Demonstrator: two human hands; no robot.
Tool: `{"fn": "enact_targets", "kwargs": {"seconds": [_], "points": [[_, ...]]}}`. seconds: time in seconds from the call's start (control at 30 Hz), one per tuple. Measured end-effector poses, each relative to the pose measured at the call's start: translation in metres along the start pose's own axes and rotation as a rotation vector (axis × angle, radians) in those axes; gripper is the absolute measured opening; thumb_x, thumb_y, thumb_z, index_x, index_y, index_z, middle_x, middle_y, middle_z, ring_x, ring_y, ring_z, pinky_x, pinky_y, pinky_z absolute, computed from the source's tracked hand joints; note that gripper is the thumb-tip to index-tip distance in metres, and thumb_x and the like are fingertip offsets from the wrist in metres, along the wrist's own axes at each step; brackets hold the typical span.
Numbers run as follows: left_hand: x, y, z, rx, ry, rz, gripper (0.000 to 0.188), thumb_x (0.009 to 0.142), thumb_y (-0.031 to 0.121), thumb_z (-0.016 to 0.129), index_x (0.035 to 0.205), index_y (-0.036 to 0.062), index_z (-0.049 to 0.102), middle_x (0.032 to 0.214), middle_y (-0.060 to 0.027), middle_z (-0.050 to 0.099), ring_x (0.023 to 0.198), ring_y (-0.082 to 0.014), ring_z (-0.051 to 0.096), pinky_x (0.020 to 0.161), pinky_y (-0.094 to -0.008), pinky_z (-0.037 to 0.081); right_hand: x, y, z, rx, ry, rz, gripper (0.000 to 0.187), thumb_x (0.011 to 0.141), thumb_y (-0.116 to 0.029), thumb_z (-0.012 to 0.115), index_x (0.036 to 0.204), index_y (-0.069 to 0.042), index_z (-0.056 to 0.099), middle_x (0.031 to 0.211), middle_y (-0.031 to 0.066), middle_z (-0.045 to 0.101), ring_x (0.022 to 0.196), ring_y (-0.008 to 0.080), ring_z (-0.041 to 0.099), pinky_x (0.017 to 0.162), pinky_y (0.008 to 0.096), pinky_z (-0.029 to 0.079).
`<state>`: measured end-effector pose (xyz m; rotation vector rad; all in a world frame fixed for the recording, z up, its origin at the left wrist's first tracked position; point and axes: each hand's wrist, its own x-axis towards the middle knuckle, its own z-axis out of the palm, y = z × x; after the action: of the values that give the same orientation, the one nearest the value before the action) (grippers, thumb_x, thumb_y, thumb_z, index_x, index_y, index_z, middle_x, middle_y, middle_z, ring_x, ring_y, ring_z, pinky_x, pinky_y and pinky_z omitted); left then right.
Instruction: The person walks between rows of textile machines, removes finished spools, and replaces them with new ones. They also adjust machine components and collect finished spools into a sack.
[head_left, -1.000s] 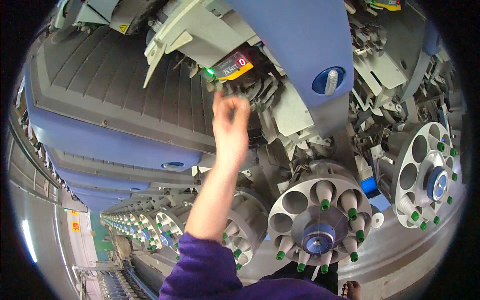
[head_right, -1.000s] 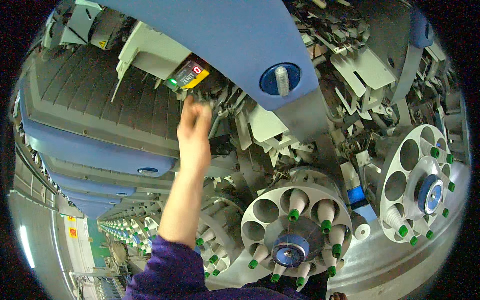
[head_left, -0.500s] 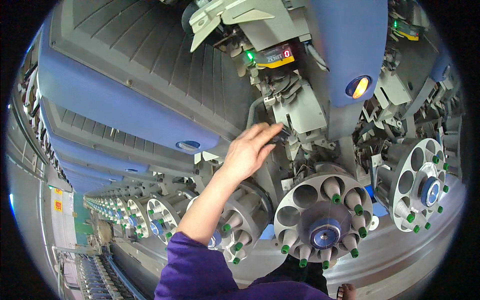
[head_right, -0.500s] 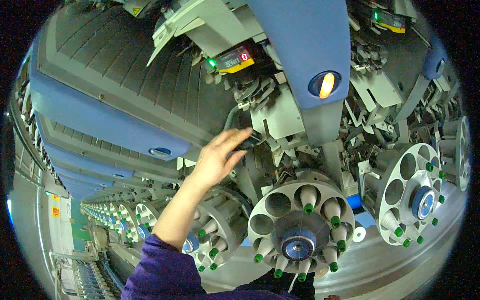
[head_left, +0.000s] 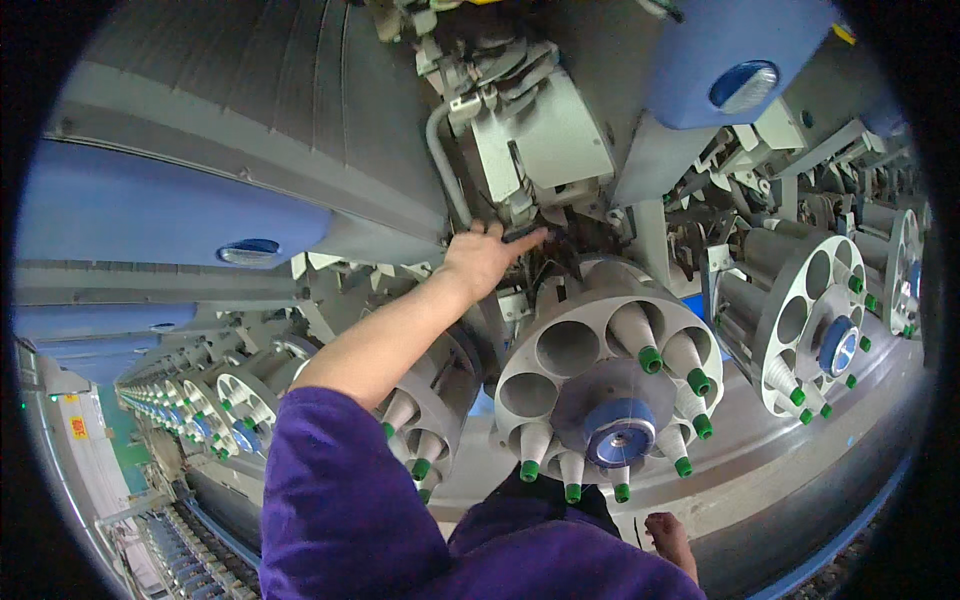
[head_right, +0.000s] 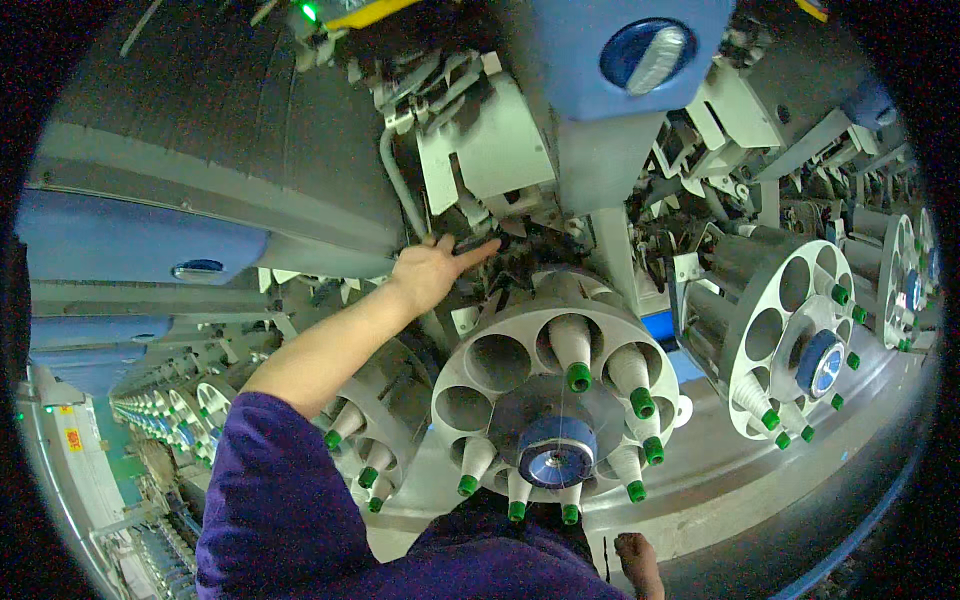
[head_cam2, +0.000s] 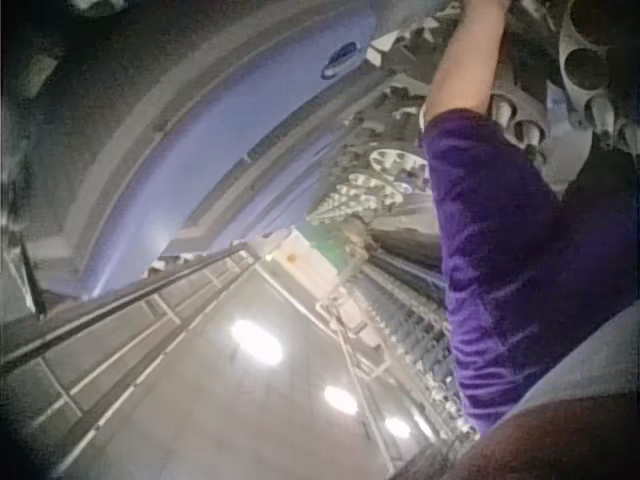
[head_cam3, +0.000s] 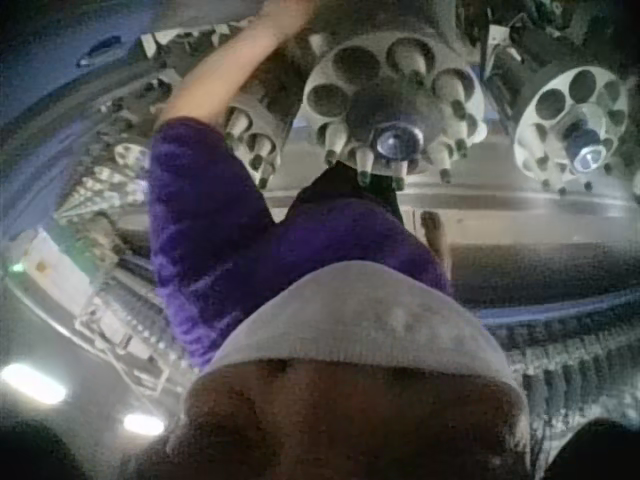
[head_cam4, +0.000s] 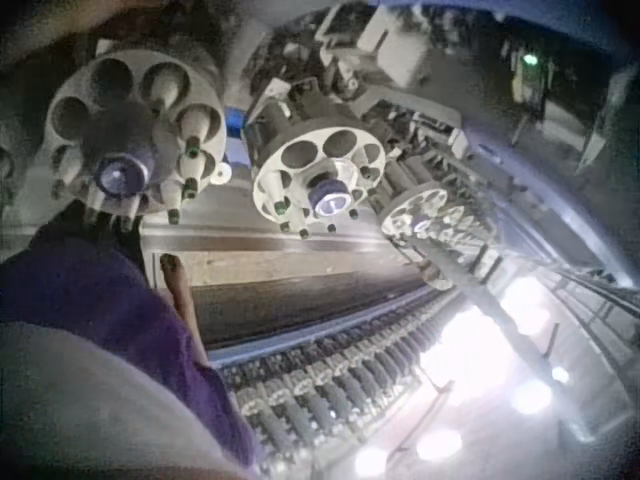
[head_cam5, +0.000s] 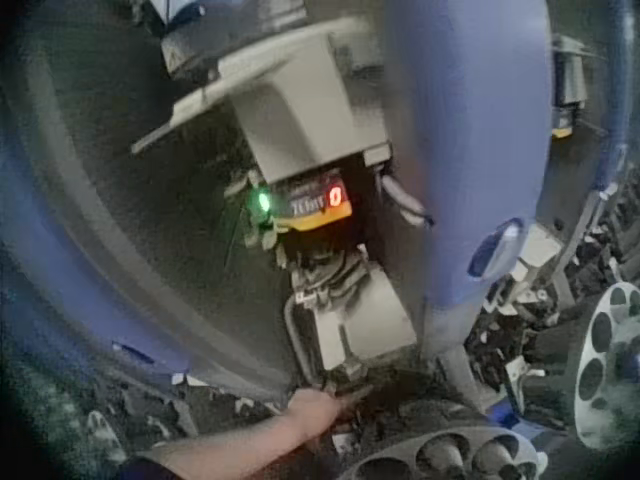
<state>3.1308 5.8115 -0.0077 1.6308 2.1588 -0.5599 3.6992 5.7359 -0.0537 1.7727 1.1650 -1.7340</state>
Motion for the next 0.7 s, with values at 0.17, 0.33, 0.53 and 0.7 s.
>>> {"fn": "enact_targets", "kwargs": {"seconds": [0.17,0.33,0.53,0.7], "points": [[0.001,-0.013,0.002,-0.159,0.128,0.084,0.055,0.084,0.021,0.06,0.135,0.0306,0.042,0.135,-0.0223,0.041,0.118,-0.0384,0.049,0.096,-0.0428,0.043,-0.089,-0.153,-0.051,-0.125,-0.306,-0.116,0.022,0.086,-0.017,0.062,0.09,0.004,0.06,0.085,0.0128,0.066,0.081,0.021,0.065,0.065,0.0299,0.05],[-0.071,-0.035,-0.033,-0.74,0.093,0.094,0.035,0.086,0.024,0.061,0.119,0.0122,0.057,0.118,-0.0193,0.057,0.106,-0.0349,0.057,0.09,-0.0399,0.046,-0.131,-0.295,-0.058,-0.097,0.03,-1.014,0.018,0.091,-0.017,0.054,0.087,0.0,0.057,0.078,0.0095,0.062,0.063,0.0161,0.052,0.062,0.0299,0.043],[-0.16,-0.041,-0.048,-0.852,0.17,0.09,0.036,0.085,0.022,0.063,0.116,0.0051,0.058,0.111,-0.0172,0.061,0.1,-0.0338,0.06,0.083,-0.0383,0.049,-0.126,-0.444,-0.033,-0.203,0.555,-1.348,0.026,0.096,-0.023,0.049,0.1,0.001,0.059,0.084,0.0042,0.056,0.073,0.0086,0.049,0.065,0.023,0.039],[-0.209,-0.026,-0.039,-0.911,0.346,0.118,0.032,0.083,0.02,0.064,0.111,0.0072,0.061,0.109,-0.0165,0.062,0.092,-0.0336,0.062,0.077,-0.0379,0.051,-0.126,-0.493,-0.023,-0.381,0.68,-1.376,0.026,0.095,-0.026,0.052,0.093,-0.002,0.06,0.067,0.0038,0.058,0.061,0.0108,0.054,0.059,0.0263,0.045]]}}
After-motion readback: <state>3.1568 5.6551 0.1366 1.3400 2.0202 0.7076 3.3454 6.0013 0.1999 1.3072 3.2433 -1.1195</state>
